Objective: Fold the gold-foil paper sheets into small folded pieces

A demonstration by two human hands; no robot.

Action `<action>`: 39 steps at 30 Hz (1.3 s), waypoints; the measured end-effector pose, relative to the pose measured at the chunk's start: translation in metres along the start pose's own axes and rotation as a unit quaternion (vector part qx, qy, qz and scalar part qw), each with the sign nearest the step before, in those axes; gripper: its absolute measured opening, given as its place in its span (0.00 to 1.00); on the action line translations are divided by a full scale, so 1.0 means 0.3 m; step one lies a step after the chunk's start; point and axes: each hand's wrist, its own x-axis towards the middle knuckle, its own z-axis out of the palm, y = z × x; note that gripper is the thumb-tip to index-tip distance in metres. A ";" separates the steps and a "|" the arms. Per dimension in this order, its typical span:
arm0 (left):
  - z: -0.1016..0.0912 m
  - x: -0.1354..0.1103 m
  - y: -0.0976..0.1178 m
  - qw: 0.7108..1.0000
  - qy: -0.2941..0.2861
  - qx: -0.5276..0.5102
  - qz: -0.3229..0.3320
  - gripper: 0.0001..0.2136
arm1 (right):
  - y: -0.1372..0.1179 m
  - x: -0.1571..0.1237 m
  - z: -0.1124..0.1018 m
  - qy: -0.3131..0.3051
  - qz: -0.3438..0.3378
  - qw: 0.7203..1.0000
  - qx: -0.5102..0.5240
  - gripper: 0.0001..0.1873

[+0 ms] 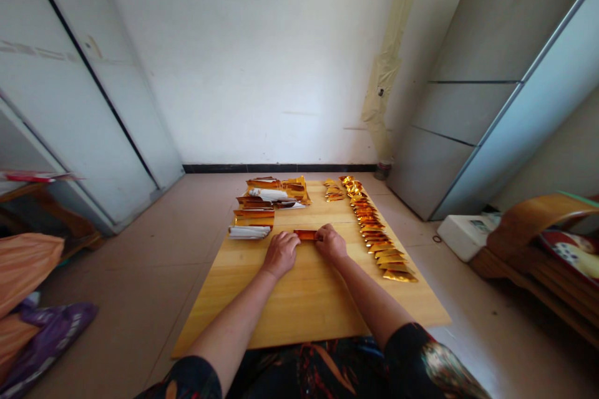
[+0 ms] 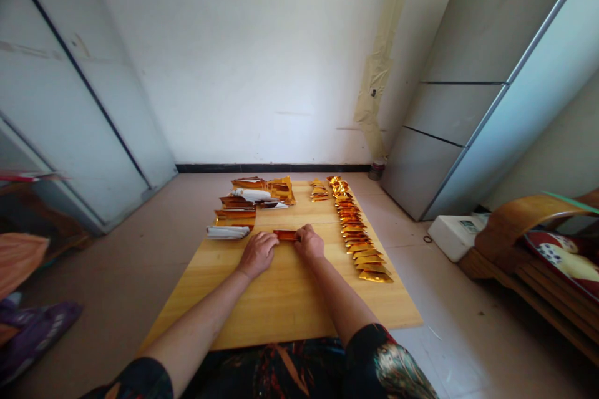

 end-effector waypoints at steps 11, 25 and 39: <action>0.024 0.007 -0.018 1.000 -0.009 -0.022 0.010 0.09 | 0.064 -0.032 0.019 0.032 -0.096 0.995 0.008 0.12; 0.042 0.042 -0.052 0.990 -0.008 -0.108 -0.095 0.10 | 0.074 0.026 -0.003 -0.012 -0.055 0.996 0.065 0.08; 0.031 0.032 -0.035 0.996 -0.020 -0.057 -0.060 0.08 | -0.053 -0.063 0.013 0.022 -0.239 0.968 -0.077 0.15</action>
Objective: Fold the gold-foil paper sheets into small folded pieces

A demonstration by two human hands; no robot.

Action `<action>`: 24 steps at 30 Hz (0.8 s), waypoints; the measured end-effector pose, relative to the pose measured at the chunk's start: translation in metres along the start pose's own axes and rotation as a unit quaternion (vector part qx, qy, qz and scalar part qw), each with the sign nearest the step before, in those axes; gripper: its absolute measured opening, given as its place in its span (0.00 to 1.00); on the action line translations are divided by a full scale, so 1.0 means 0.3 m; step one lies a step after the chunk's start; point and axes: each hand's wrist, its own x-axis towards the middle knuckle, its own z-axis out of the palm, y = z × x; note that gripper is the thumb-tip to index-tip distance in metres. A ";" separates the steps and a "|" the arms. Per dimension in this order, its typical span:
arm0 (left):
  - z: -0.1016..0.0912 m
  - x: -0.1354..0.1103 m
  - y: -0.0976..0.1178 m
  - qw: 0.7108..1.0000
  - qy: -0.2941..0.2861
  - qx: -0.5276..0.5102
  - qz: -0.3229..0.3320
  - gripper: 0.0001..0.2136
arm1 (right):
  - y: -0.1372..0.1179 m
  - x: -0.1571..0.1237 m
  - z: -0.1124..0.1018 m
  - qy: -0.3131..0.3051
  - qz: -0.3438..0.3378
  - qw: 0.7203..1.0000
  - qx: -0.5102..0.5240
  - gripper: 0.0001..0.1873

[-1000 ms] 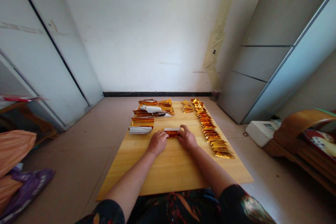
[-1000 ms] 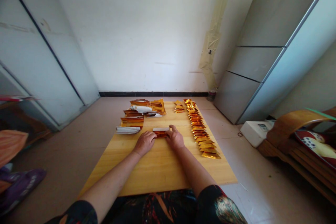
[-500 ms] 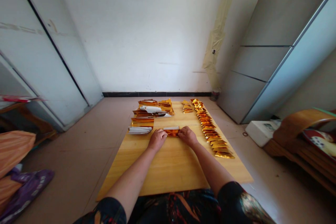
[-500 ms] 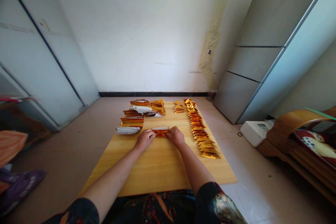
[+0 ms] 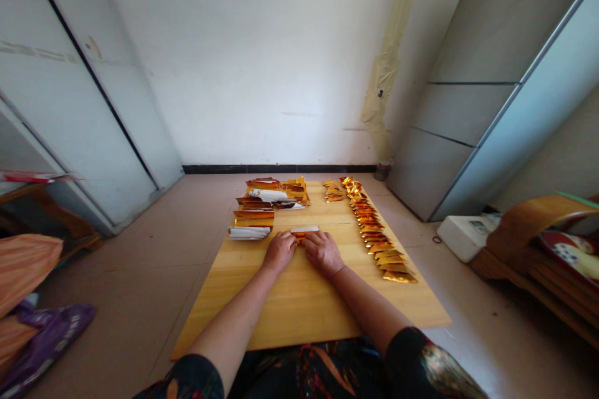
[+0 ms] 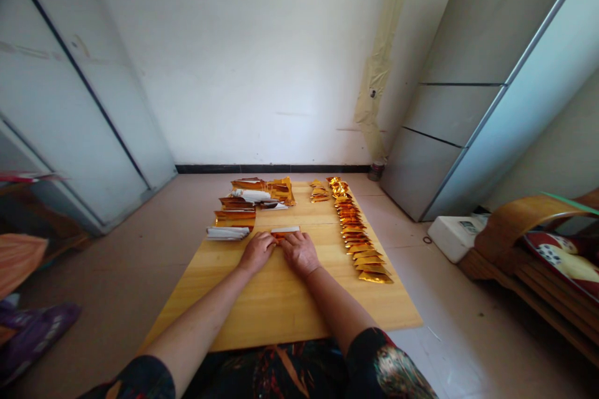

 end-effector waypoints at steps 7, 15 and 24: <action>-0.002 -0.002 -0.001 1.000 0.002 0.004 -0.007 0.10 | 0.045 0.037 0.021 -0.038 0.125 0.991 0.028 0.11; -0.002 0.021 -0.007 0.996 0.009 -0.036 -0.079 0.09 | 0.118 0.024 -0.014 -0.043 0.192 0.980 0.041 0.11; -0.016 0.049 0.003 0.993 -0.023 0.001 -0.115 0.09 | 0.130 0.035 -0.010 -0.058 0.194 0.979 0.022 0.12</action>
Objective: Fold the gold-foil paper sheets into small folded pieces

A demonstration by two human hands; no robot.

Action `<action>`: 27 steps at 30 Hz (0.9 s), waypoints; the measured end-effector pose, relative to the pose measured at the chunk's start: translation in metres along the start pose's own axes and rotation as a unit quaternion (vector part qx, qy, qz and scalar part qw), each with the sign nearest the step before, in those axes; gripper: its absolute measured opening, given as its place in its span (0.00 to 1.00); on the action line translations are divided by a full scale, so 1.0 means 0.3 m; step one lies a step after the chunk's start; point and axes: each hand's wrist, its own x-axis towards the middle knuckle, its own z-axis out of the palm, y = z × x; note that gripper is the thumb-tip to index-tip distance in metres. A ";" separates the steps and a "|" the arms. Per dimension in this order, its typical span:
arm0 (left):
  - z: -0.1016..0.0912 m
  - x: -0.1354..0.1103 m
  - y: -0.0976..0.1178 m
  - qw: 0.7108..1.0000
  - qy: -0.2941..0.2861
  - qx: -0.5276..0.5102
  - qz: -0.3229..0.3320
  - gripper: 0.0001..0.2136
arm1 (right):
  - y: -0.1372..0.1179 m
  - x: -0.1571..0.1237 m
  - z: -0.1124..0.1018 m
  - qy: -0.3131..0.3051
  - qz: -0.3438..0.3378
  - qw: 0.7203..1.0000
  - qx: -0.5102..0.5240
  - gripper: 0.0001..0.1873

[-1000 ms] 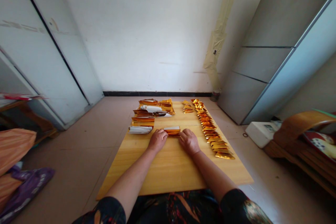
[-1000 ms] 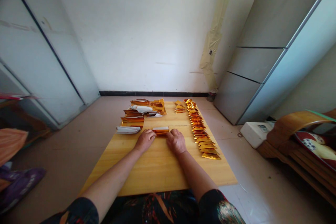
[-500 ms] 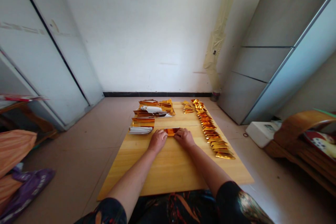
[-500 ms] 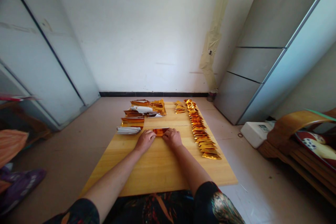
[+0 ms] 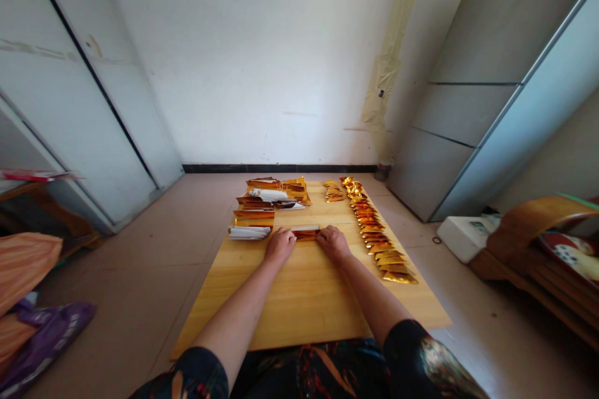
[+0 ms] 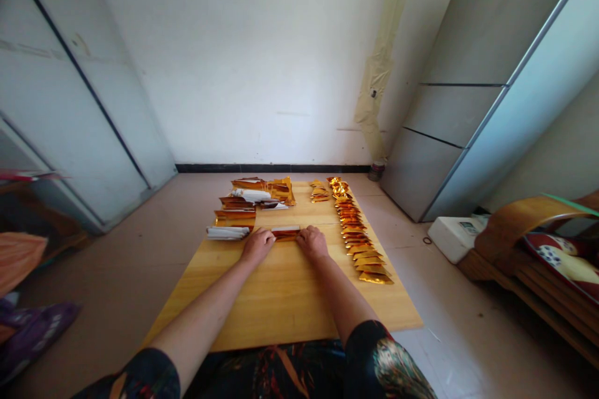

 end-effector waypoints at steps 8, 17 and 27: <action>-0.028 0.011 0.047 0.991 -0.066 0.098 -0.055 0.12 | -0.041 0.004 -0.010 -0.001 0.066 0.997 -0.048 0.14; -0.029 0.035 0.068 0.983 -0.091 0.132 -0.089 0.13 | -0.051 0.012 -0.011 0.001 0.112 0.993 -0.042 0.12; -0.014 0.018 0.089 0.981 -0.075 0.153 -0.096 0.14 | -0.055 0.028 -0.021 -0.028 0.121 0.991 -0.043 0.15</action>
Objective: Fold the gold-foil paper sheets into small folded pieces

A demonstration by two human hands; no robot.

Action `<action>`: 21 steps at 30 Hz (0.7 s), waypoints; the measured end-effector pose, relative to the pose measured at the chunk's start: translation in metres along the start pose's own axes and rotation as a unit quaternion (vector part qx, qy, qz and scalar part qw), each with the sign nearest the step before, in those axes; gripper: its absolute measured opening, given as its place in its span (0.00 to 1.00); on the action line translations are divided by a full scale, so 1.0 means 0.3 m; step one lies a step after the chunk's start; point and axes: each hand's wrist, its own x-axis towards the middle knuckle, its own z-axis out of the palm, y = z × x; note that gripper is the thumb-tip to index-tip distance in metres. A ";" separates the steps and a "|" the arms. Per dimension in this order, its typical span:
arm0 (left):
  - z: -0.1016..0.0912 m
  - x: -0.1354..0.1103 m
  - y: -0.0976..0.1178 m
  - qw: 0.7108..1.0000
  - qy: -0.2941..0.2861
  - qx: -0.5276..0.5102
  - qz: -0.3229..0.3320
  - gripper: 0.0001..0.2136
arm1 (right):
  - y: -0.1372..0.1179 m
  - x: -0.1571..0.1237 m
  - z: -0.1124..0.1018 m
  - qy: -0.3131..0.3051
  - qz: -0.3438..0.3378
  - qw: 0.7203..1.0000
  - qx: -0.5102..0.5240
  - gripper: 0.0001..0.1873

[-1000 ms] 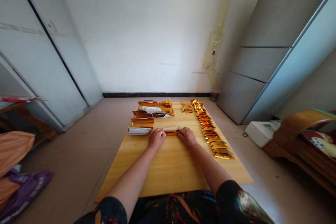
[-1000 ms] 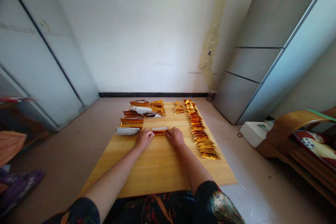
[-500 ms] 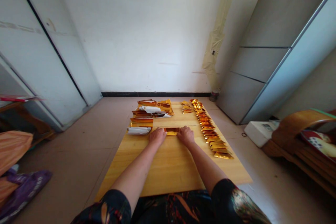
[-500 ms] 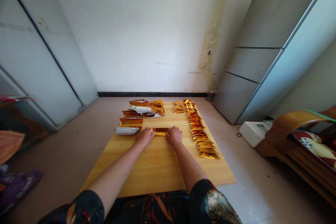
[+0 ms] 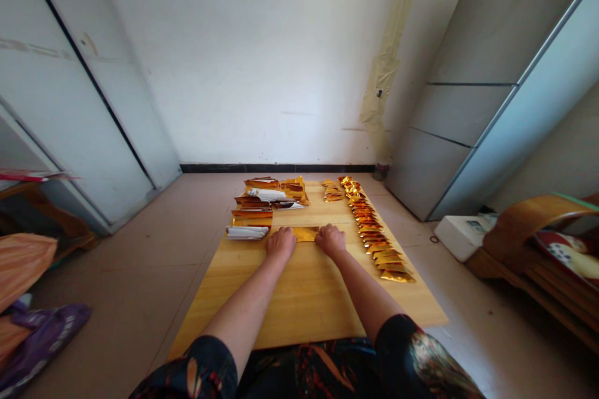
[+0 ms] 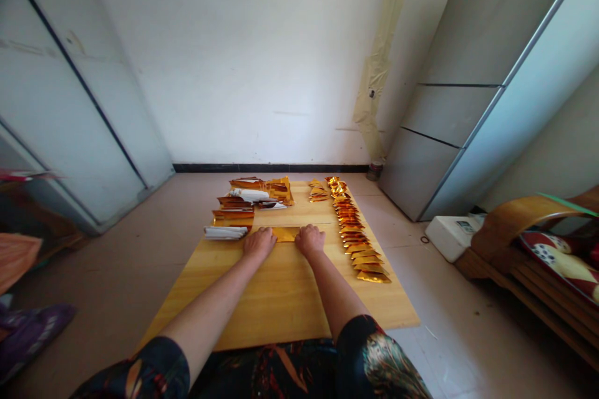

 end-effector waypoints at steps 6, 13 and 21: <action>0.001 -0.004 0.007 1.000 -0.001 0.004 -0.008 0.13 | -0.009 0.006 -0.008 -0.018 0.034 0.999 0.005 0.13; 0.012 -0.028 0.009 0.993 0.068 0.043 0.091 0.11 | -0.013 -0.017 0.004 0.038 -0.043 0.998 -0.018 0.10; 0.019 -0.009 -0.016 0.972 0.078 0.060 0.213 0.10 | -0.047 0.005 0.030 0.004 -0.142 0.987 -0.070 0.10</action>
